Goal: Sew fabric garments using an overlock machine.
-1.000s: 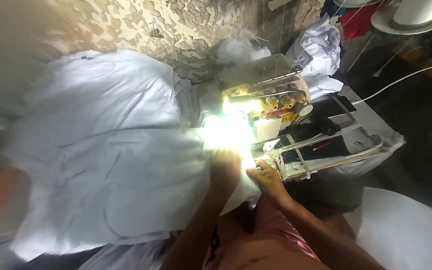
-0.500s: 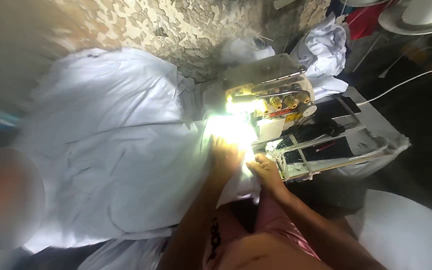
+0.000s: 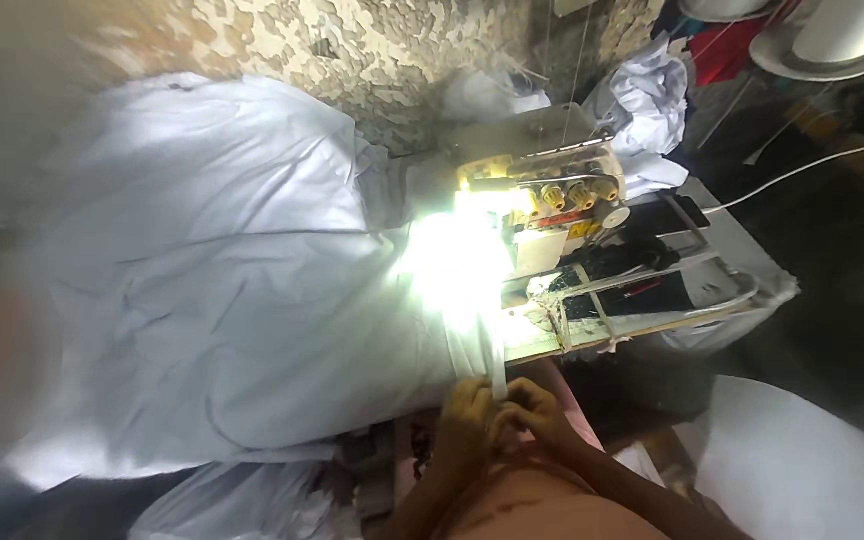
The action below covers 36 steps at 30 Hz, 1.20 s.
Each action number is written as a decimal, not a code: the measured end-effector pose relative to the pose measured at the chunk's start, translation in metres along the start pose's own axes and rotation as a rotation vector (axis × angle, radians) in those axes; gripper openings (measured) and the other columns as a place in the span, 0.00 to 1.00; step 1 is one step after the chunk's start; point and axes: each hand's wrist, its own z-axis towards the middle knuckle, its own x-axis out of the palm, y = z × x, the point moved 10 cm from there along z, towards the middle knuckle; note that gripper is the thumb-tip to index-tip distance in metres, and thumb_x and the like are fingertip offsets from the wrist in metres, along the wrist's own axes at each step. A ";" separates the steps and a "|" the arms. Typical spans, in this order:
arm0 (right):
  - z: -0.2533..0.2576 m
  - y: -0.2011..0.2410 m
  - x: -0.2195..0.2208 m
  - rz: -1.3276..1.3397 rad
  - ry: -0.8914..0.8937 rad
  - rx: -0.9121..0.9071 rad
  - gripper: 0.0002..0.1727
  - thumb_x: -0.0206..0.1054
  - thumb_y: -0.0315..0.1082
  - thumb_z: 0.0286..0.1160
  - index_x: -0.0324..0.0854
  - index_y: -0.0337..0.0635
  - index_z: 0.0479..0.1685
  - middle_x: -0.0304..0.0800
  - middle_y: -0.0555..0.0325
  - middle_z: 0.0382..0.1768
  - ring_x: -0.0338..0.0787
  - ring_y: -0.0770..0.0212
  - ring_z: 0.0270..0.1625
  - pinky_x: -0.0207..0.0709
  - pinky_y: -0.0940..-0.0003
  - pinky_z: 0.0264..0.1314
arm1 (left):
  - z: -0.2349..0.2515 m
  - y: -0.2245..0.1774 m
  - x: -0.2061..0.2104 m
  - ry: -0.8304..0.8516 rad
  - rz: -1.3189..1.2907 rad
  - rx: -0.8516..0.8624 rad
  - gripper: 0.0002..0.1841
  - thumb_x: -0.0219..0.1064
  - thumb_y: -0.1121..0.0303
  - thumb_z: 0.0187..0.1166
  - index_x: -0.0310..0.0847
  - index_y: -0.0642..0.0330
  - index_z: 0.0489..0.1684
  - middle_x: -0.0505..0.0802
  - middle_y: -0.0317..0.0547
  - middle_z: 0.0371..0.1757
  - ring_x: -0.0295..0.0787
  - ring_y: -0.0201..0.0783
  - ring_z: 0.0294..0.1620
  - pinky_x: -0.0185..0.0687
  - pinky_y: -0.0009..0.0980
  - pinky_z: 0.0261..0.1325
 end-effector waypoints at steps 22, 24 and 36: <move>-0.036 -0.019 0.006 -0.619 0.209 -0.077 0.17 0.63 0.38 0.82 0.86 0.28 0.46 0.92 0.45 0.40 0.92 0.61 0.44 0.84 0.62 0.53 | -0.109 0.132 -0.040 -0.300 -0.940 -0.854 0.11 0.58 0.78 0.83 0.76 0.71 0.59 0.92 0.40 0.42 0.90 0.28 0.41 0.88 0.28 0.51; -0.035 0.013 0.030 -0.677 0.215 -0.190 0.15 0.63 0.34 0.81 0.84 0.26 0.49 0.92 0.44 0.36 0.92 0.59 0.39 0.86 0.61 0.49 | -0.112 0.132 -0.079 -0.483 -0.959 -0.811 0.14 0.55 0.77 0.85 0.74 0.66 0.65 0.91 0.39 0.47 0.90 0.29 0.46 0.88 0.32 0.55; -0.026 0.153 0.203 -0.676 0.767 -0.797 0.14 0.61 0.25 0.77 0.86 0.36 0.55 0.91 0.54 0.34 0.87 0.65 0.31 0.83 0.68 0.37 | -0.095 0.040 -0.196 -0.854 -0.584 -0.454 0.01 0.61 0.70 0.86 0.76 0.53 0.43 0.86 0.21 0.30 0.81 0.13 0.29 0.77 0.14 0.34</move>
